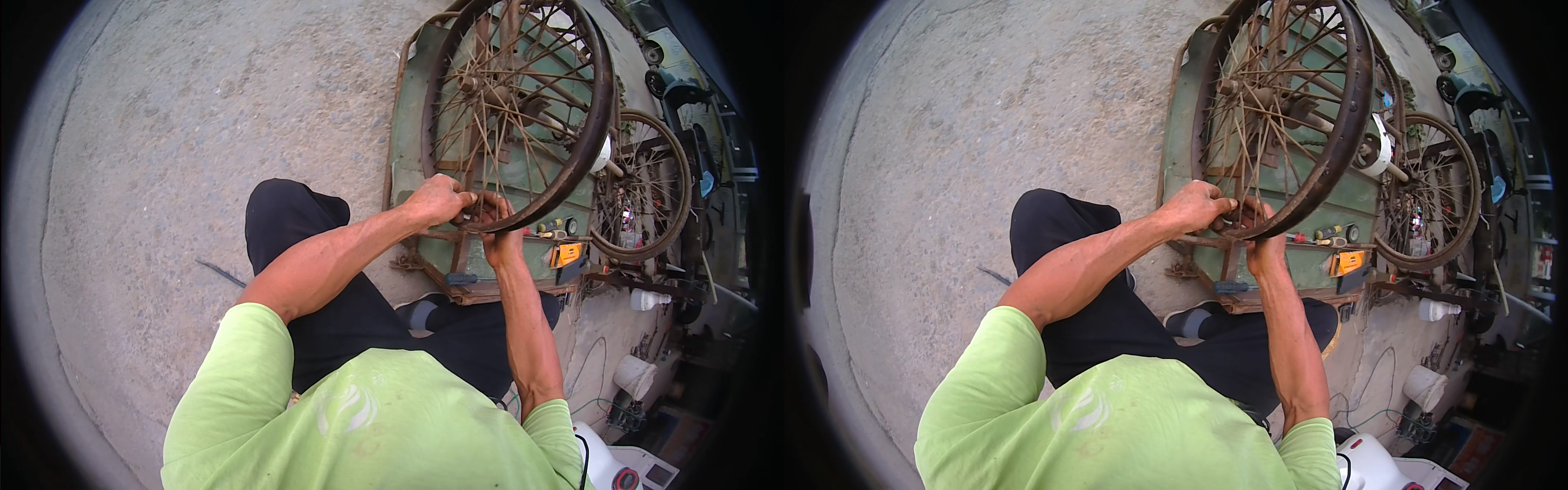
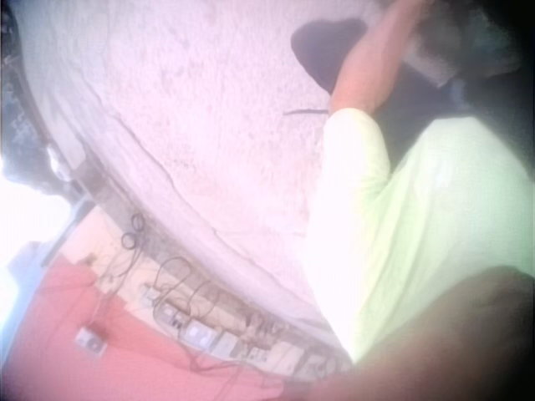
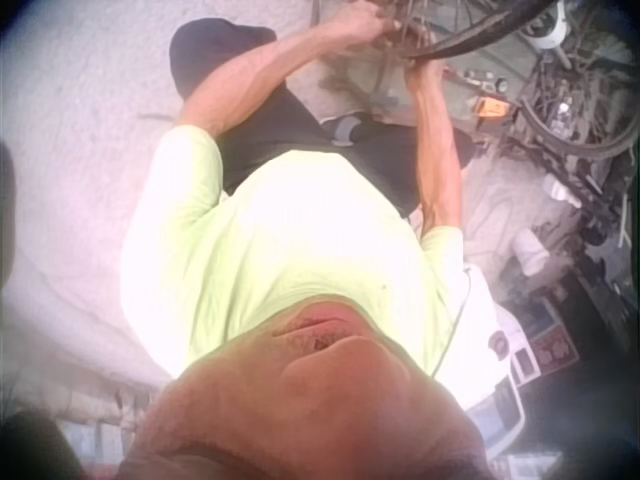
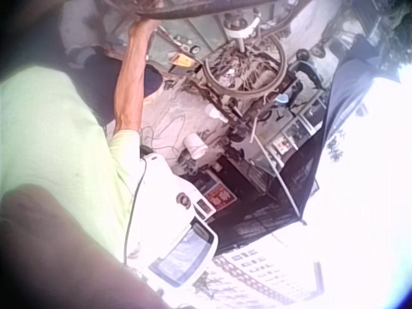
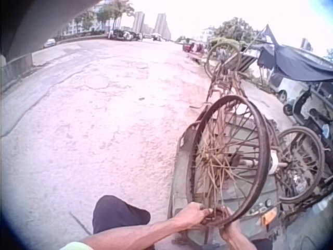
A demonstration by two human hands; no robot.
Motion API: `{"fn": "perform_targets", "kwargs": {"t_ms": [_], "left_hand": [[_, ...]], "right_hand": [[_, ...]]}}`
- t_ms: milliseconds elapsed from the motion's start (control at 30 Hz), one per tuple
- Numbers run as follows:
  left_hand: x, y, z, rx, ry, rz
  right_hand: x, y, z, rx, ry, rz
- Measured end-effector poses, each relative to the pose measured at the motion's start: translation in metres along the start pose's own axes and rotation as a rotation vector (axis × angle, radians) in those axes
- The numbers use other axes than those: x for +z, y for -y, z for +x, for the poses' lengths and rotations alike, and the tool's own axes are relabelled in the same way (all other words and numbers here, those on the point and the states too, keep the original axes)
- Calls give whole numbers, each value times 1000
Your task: The person sits on the ground and works on a bicycle wheel, repeatedly pressing the tire onto the rim and rotating the wheel to check alignment. The person uses both hands to manipulate the tire and rim throughout the clip.
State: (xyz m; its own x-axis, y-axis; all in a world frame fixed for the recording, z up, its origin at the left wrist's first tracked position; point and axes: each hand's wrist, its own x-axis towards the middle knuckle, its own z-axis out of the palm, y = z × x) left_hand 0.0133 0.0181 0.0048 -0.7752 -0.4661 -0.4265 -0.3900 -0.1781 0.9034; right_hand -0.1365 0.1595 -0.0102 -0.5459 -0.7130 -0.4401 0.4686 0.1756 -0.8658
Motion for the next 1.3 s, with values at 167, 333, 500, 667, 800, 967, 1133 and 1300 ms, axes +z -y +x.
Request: {"fn": "perform_targets", "kwargs": {"t_ms": [167,333,500,667,800,967,1133,1300], "left_hand": [[-4,8,7,68,-3,-30],[-8,5,4,53,32,-11],[1,17,8,103,0,-61],[3,12,6,41,3,-99],[0,7,2,16,24,-90],[4,11,-1,209,-59,97],[11,15,3,208,-92,111],[8,11,0,335,-101,301]], "right_hand": [[3,0,0,2,-24,4],[4,0,-3,2,-26,7],[3,-2,0,-1,-33,8],[-2,-5,3,-14,-63,-1],[-1,-3,2,-2,-31,-2],[-2,-4,3,15,-9,13],[-5,-6,5,-4,-5,10],[-8,-10,9,-37,-18,16]]}}
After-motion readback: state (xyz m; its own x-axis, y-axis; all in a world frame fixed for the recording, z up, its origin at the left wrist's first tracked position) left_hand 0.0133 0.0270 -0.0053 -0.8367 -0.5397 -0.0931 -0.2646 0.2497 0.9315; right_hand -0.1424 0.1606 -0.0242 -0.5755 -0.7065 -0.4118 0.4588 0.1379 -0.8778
